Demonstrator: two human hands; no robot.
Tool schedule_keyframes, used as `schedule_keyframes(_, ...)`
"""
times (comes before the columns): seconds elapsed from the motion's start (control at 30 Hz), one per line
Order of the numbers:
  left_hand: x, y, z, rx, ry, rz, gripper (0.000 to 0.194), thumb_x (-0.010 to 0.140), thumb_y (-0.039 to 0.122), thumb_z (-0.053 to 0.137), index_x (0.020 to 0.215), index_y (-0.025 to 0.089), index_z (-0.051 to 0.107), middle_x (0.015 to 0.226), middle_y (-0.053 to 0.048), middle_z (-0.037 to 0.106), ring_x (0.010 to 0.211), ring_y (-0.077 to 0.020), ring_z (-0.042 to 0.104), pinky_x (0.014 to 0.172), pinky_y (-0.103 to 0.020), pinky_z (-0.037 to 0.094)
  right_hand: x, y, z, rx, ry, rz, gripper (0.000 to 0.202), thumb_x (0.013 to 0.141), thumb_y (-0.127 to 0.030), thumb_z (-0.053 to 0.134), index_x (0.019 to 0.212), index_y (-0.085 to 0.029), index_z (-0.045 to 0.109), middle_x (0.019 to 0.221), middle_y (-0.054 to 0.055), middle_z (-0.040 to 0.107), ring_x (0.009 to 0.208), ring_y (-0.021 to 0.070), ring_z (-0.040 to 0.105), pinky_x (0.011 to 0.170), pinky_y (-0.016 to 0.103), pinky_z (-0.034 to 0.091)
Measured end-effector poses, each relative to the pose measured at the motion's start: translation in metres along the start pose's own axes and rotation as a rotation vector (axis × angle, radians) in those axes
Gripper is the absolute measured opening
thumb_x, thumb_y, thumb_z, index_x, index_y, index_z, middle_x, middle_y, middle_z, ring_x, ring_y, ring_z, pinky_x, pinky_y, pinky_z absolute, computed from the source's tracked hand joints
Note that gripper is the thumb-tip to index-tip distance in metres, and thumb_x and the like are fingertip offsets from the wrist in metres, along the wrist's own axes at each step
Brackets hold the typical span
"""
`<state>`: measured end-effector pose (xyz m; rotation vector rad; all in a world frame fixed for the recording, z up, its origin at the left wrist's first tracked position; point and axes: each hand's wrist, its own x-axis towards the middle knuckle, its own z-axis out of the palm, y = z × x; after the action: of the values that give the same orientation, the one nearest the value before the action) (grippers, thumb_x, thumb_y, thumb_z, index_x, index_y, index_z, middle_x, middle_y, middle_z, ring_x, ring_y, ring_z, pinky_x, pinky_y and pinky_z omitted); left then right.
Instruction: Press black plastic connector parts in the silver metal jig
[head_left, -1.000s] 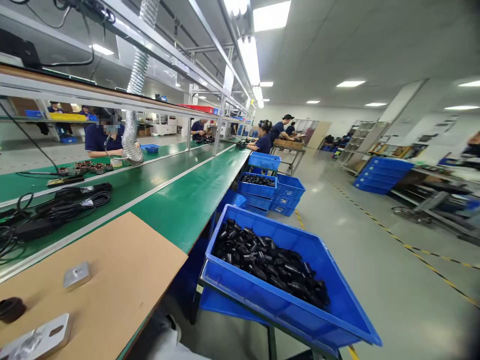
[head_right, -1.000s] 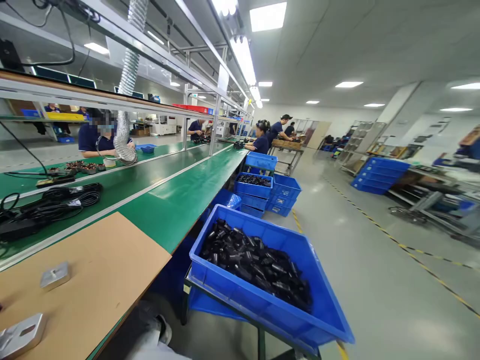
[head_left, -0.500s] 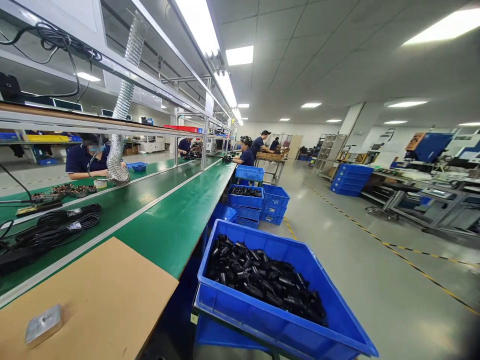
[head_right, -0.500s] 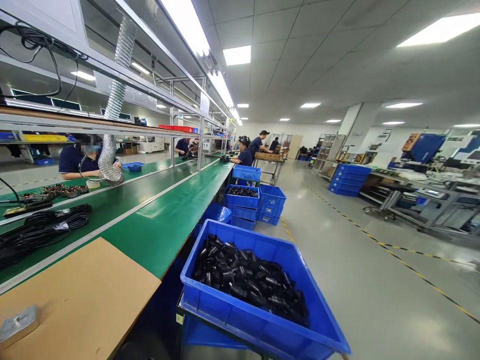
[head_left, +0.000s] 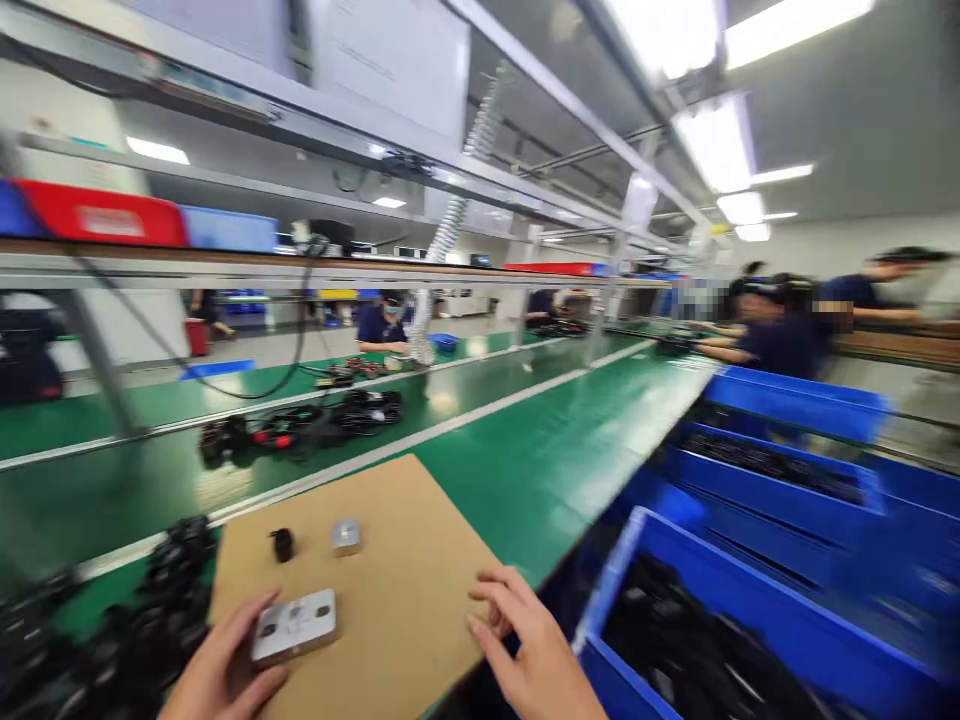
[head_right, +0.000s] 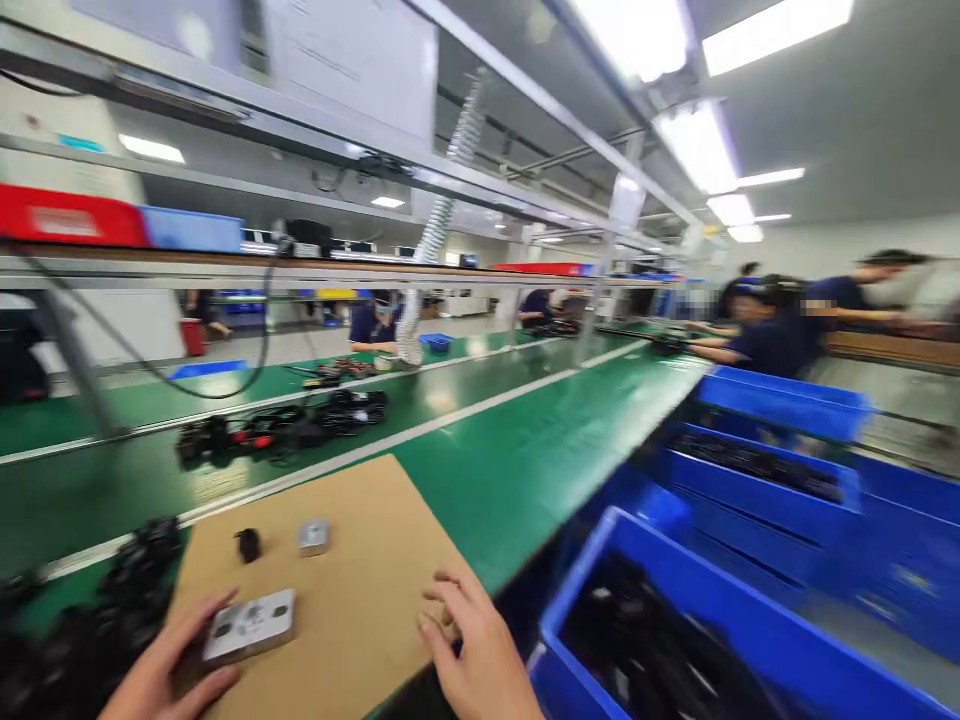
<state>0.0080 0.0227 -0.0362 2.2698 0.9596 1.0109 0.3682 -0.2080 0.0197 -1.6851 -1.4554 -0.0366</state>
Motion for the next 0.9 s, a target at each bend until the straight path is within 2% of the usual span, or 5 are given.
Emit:
schedule_keyframes(0.2, -0.007, 0.012, -0.004, -0.052, -0.058, -0.077, 0.064, 0.08, 0.029, 0.08, 0.142, 0.03, 0.067, 0.145, -0.012, 0.069, 0.133, -0.0369, 0.066, 0.116, -0.053, 0.053, 0.109, -0.063, 0.128, 0.246, -0.414, -0.171, 0.022, 0.097, -0.022, 0.059, 0.115, -0.021, 0.073, 0.106, 0.007, 0.071, 0.078, 0.0188, 0.067, 0.077, 0.033, 0.057)
schedule_keyframes(0.3, -0.009, 0.011, -0.005, -0.116, -0.07, -0.07, 0.064, 0.08, 0.024, 0.08, 0.142, 0.031, 0.067, 0.144, -0.013, 0.069, 0.132, -0.0359, 0.066, 0.115, -0.052, 0.053, 0.151, -0.081, 0.178, 0.24, -0.449, -0.198, 0.029, 0.098, -0.025, 0.062, 0.124, -0.019, 0.073, 0.109, 0.009, 0.073, 0.087, 0.0215, 0.069, 0.085, 0.036, 0.055)
schedule_keyframes(0.43, -0.014, 0.001, -0.002, -0.14, -0.081, -0.107, 0.068, 0.079, 0.023, 0.081, 0.144, 0.033, 0.065, 0.147, -0.012, 0.067, 0.135, -0.0374, 0.062, 0.12, -0.055, 0.048, 0.172, -0.091, 0.223, 0.23, -0.459, -0.201, 0.029, 0.091, -0.032, 0.075, 0.116, -0.017, 0.078, 0.104, 0.01, 0.076, 0.097, 0.0269, 0.069, 0.089, 0.039, 0.052)
schedule_keyframes(0.6, -0.02, -0.009, 0.007, -0.158, -0.086, -0.166, 0.067, 0.083, 0.024, 0.076, 0.148, 0.034, 0.061, 0.15, -0.009, 0.065, 0.136, -0.0355, 0.061, 0.121, -0.053, 0.046, 0.175, -0.081, 0.233, 0.294, -0.48, -0.192, 0.017, 0.093, -0.029, 0.068, 0.095, -0.018, 0.08, 0.093, 0.008, 0.077, 0.09, 0.0245, 0.069, 0.081, 0.035, 0.052)
schedule_keyframes(0.9, -0.014, 0.007, 0.002, -0.212, -0.062, -0.302, 0.065, 0.088, 0.025, 0.066, 0.152, 0.027, 0.055, 0.136, -0.01, 0.07, 0.111, -0.0289, 0.065, 0.105, -0.045, 0.051, 0.173, -0.067, 0.185, 0.505, -0.652, -0.254, 0.022, 0.096, -0.033, 0.062, 0.103, -0.022, 0.08, 0.099, 0.006, 0.08, 0.09, 0.0227, 0.072, 0.076, 0.032, 0.053)
